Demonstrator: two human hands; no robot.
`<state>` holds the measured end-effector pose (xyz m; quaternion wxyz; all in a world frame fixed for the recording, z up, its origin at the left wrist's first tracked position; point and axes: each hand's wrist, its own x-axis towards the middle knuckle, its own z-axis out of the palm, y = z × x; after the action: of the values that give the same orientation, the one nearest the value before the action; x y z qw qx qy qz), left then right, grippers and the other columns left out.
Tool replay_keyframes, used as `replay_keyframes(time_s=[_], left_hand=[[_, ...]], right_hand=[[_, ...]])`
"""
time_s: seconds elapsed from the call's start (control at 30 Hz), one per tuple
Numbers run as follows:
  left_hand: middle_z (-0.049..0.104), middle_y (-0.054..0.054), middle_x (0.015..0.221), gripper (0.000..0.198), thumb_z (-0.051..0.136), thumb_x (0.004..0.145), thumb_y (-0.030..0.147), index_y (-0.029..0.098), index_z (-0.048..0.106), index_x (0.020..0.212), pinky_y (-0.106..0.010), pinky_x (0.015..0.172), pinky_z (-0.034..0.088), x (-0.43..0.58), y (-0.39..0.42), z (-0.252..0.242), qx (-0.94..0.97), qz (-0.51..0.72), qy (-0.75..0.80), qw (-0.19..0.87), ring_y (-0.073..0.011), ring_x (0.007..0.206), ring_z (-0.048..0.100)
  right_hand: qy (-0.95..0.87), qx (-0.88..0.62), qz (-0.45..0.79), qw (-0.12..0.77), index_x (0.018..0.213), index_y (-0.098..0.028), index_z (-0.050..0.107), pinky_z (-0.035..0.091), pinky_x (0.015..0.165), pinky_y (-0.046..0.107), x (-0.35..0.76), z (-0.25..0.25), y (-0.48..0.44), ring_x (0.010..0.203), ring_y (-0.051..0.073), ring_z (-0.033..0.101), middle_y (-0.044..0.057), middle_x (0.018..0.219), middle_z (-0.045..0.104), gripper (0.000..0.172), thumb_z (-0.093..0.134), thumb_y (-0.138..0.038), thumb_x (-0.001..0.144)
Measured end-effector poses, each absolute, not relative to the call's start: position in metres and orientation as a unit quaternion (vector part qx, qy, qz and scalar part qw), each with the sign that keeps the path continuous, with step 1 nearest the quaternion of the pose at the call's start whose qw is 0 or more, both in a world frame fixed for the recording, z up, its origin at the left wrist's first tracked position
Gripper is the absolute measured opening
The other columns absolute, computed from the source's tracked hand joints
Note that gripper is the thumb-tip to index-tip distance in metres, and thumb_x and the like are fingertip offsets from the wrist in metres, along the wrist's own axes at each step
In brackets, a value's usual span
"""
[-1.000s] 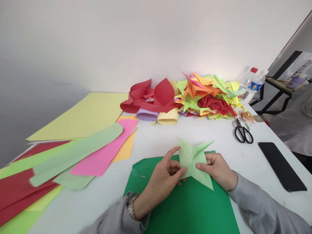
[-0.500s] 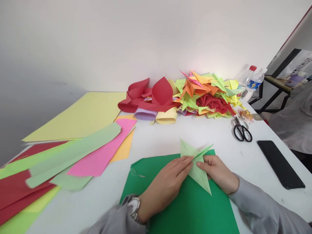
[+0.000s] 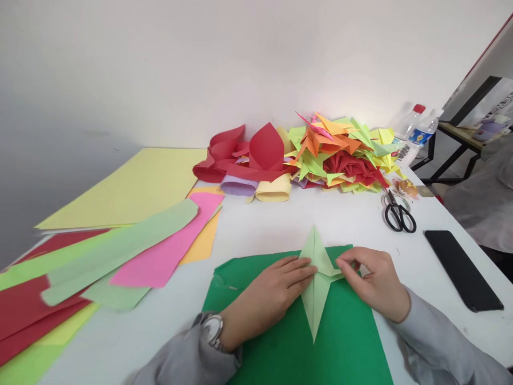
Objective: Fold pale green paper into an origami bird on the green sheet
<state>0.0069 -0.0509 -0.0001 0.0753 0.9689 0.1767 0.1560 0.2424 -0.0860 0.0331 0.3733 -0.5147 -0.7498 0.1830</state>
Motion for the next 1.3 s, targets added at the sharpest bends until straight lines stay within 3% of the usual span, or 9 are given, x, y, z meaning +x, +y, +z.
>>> replay_keyframes(time_s=[0.1, 0.2, 0.43, 0.57, 0.67, 0.9, 1.13, 1.3], left_hand=[[0.056, -0.012, 0.137, 0.054, 0.038, 0.077, -0.004, 0.009, 0.054, 0.127, -0.049, 0.105, 0.044, 0.006, -0.052, 0.005, 0.971, 0.126, 0.179, 0.092, -0.0272, 0.129, 0.049], [0.055, -0.011, 0.138, 0.049, 0.041, 0.081, 0.002, 0.011, 0.054, 0.127, -0.048, 0.107, 0.042, 0.005, -0.054, 0.013, 0.973, 0.113, 0.175, 0.102, -0.0273, 0.130, 0.048], [0.067, -0.012, 0.120, 0.028, 0.046, 0.091, 0.019, 0.012, 0.064, 0.110, -0.048, 0.096, 0.047, 0.007, -0.061, 0.016, 0.962, 0.196, 0.184, 0.053, -0.0297, 0.115, 0.058], [0.072, -0.009, 0.094, 0.017, 0.050, 0.091, 0.019, 0.014, 0.066, 0.088, -0.042, 0.078, 0.051, 0.008, -0.065, 0.015, 0.950, 0.235, 0.203, 0.022, -0.0251, 0.092, 0.064], [0.071, -0.008, 0.089, 0.017, 0.050, 0.091, 0.016, 0.015, 0.066, 0.084, -0.038, 0.074, 0.051, 0.008, -0.065, 0.015, 0.949, 0.238, 0.206, 0.024, -0.0221, 0.087, 0.063], [0.071, -0.009, 0.093, 0.019, 0.046, 0.091, 0.011, 0.014, 0.064, 0.094, -0.038, 0.077, 0.055, 0.005, -0.060, 0.010, 0.938, 0.275, 0.206, 0.045, -0.0217, 0.087, 0.064], [0.070, -0.008, 0.090, 0.016, 0.047, 0.093, 0.015, 0.014, 0.061, 0.100, -0.037, 0.076, 0.056, 0.005, -0.055, 0.012, 0.937, 0.274, 0.208, 0.063, -0.0217, 0.085, 0.064], [0.069, -0.009, 0.093, 0.024, 0.038, 0.095, 0.010, 0.015, 0.058, 0.107, -0.034, 0.073, 0.057, 0.005, -0.051, 0.001, 0.919, 0.305, 0.242, 0.059, -0.0202, 0.084, 0.065]], right_hand=[[-0.845, -0.420, 0.143, 0.297, 0.092, -0.018, 0.068, 0.052, 0.080, 0.037, 0.243, 0.026, -0.083, 0.092, 0.023, 0.064, 0.009, 0.097, 0.070, 0.012, 0.057, -0.020, 0.088], [-0.876, -0.396, 0.164, 0.221, 0.085, -0.018, 0.070, 0.051, 0.081, 0.039, 0.245, 0.018, -0.077, 0.093, 0.024, 0.063, 0.008, 0.098, 0.068, 0.005, 0.066, -0.017, 0.082], [-0.884, -0.387, 0.183, 0.187, 0.086, -0.019, 0.071, 0.047, 0.086, 0.041, 0.249, 0.017, -0.074, 0.100, 0.025, 0.059, 0.008, 0.106, 0.065, 0.008, 0.073, -0.021, 0.078], [-0.886, -0.383, 0.183, 0.187, 0.087, -0.020, 0.072, 0.046, 0.085, 0.039, 0.250, 0.017, -0.074, 0.099, 0.023, 0.059, 0.007, 0.104, 0.065, 0.009, 0.074, -0.019, 0.078], [-0.885, -0.385, 0.182, 0.187, 0.087, -0.020, 0.071, 0.046, 0.085, 0.039, 0.251, 0.016, -0.072, 0.099, 0.023, 0.059, 0.006, 0.102, 0.066, 0.011, 0.075, -0.019, 0.077], [-0.879, -0.377, 0.187, 0.222, 0.088, -0.020, 0.069, 0.045, 0.086, 0.040, 0.250, 0.015, -0.072, 0.096, 0.023, 0.061, 0.005, 0.097, 0.069, 0.008, 0.068, -0.018, 0.081], [-0.870, -0.383, 0.162, 0.264, 0.109, -0.018, 0.060, 0.048, 0.086, 0.041, 0.247, 0.010, -0.068, 0.093, 0.022, 0.063, 0.008, 0.095, 0.071, 0.024, 0.045, -0.012, 0.092], [-0.862, -0.391, 0.125, 0.297, 0.103, -0.018, 0.058, 0.051, 0.081, 0.039, 0.243, 0.003, -0.066, 0.086, 0.021, 0.061, 0.008, 0.089, 0.068, 0.019, 0.044, -0.013, 0.093]])
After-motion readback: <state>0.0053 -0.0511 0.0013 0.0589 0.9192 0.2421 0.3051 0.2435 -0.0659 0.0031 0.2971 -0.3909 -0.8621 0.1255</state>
